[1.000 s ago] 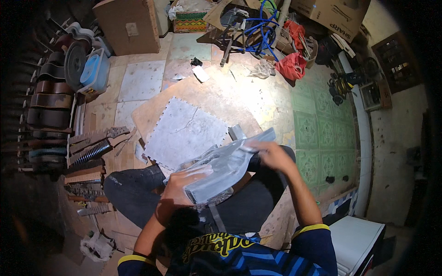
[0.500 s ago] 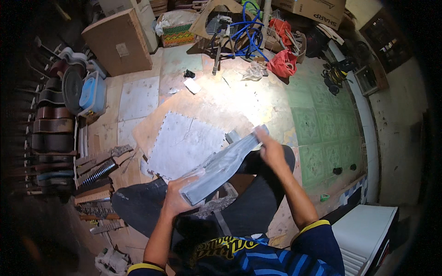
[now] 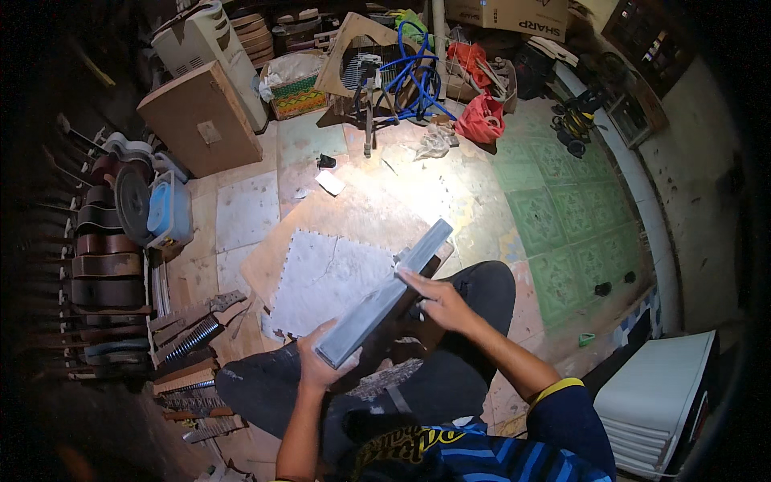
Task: The person sands the surface of a guitar body using a piece of sandpaper, focusing on the edges and inner contours of the instrument.
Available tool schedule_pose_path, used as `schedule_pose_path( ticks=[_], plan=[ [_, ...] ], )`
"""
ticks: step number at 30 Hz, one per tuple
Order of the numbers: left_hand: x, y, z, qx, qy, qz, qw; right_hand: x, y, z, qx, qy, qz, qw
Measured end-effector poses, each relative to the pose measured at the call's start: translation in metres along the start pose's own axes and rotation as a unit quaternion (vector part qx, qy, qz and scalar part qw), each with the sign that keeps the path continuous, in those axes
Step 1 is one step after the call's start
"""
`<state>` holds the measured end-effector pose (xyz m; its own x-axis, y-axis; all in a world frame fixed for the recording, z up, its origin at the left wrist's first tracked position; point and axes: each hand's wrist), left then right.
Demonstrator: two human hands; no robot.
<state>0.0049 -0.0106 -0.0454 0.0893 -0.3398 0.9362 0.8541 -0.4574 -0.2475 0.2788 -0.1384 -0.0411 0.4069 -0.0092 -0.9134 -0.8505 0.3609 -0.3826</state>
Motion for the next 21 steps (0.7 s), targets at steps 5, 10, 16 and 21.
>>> schedule_pose_path(
  ticks=[5, 10, 16, 21],
  plan=[
    [-0.001, 0.004, -0.004, 0.028, 0.026, 0.022, 0.999, -0.009, 0.014, -0.008, 0.031, -0.04, 0.01, 0.999],
    [0.012, 0.009, -0.002, 0.031, 0.012, 0.054, 0.998, -0.018, 0.014, 0.002, 0.08, 0.018, -0.003, 0.997],
    [0.021, 0.017, 0.004, 0.036, -0.006, 0.024, 0.999, 0.035, 0.009, 0.012, 0.103, 0.003, -0.009, 0.995],
    [0.014, 0.019, 0.013, 0.041, 0.029, 0.046, 0.998, 0.092, -0.034, 0.051, 0.25, -0.014, -0.228, 0.941]
  ],
)
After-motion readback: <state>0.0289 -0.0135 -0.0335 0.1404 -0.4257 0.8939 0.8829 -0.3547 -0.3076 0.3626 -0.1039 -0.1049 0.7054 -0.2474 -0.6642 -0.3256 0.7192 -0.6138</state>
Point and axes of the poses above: each hand's wrist, its own z-axis towards the middle knuckle, its own y-axis out of the palm, x = y × z, and after that the axes turned 11 degrees about x, right-handed
